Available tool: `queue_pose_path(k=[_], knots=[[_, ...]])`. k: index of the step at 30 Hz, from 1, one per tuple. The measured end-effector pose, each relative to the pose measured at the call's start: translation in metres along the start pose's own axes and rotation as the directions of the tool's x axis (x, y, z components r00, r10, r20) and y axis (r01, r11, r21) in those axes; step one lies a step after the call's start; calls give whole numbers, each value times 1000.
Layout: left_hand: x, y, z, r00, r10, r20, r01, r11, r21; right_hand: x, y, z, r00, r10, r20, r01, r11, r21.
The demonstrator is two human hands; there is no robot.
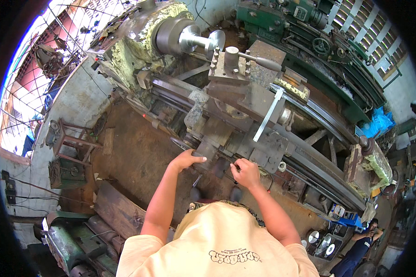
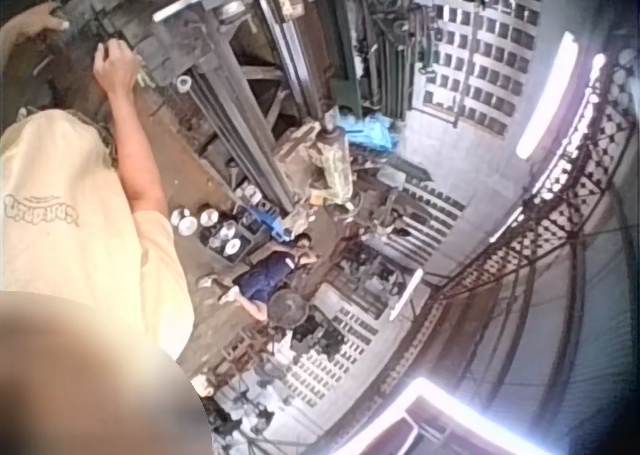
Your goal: The person operates a metal lathe, turning a cylindrical metal workpiece while adjusting the tool post and feed controls. They periodically stop the machine to measure the workpiece diameter with a vernier caliper and then resume machining.
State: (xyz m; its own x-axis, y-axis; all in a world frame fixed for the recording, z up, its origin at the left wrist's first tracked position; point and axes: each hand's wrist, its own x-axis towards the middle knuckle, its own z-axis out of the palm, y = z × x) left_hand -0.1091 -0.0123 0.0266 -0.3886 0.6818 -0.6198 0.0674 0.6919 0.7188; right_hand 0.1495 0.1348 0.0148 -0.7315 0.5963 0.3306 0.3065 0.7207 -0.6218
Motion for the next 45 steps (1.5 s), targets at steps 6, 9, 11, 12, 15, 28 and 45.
queue_pose_path(k=[6, 9, 11, 12, 15, 28, 45], knots=[[-8, 10, 2, 996, -94, 6, 94, 988, -125, -1, -1, 0, 1000, 2, -30, -2, 1000, 4], [-3, 8, 5, 998, -52, -26, 49, 995, -90, 0, -2, 1, 1000, 15, -27, -15, 1000, 2], [0, 4, 7, 998, -24, -64, 21, 999, -47, 0, -2, 0, 999, 11, -30, -11, 1000, 5], [2, 2, 8, 996, -11, -83, 9, 1000, -19, 0, -3, 0, 999, 13, -31, -12, 1000, 8], [5, -2, 11, 992, 10, -124, -4, 999, 44, 1, -3, -1, 1000, 17, -22, -16, 1000, 17], [-5, 10, 28, 960, 59, -274, 33, 947, 319, 0, -3, 0, 999, 6, -35, -6, 1000, -5], [-22, 25, 64, 867, 116, -485, 148, 869, 472, 0, -5, 0, 999, 19, -49, -19, 1000, 3]])
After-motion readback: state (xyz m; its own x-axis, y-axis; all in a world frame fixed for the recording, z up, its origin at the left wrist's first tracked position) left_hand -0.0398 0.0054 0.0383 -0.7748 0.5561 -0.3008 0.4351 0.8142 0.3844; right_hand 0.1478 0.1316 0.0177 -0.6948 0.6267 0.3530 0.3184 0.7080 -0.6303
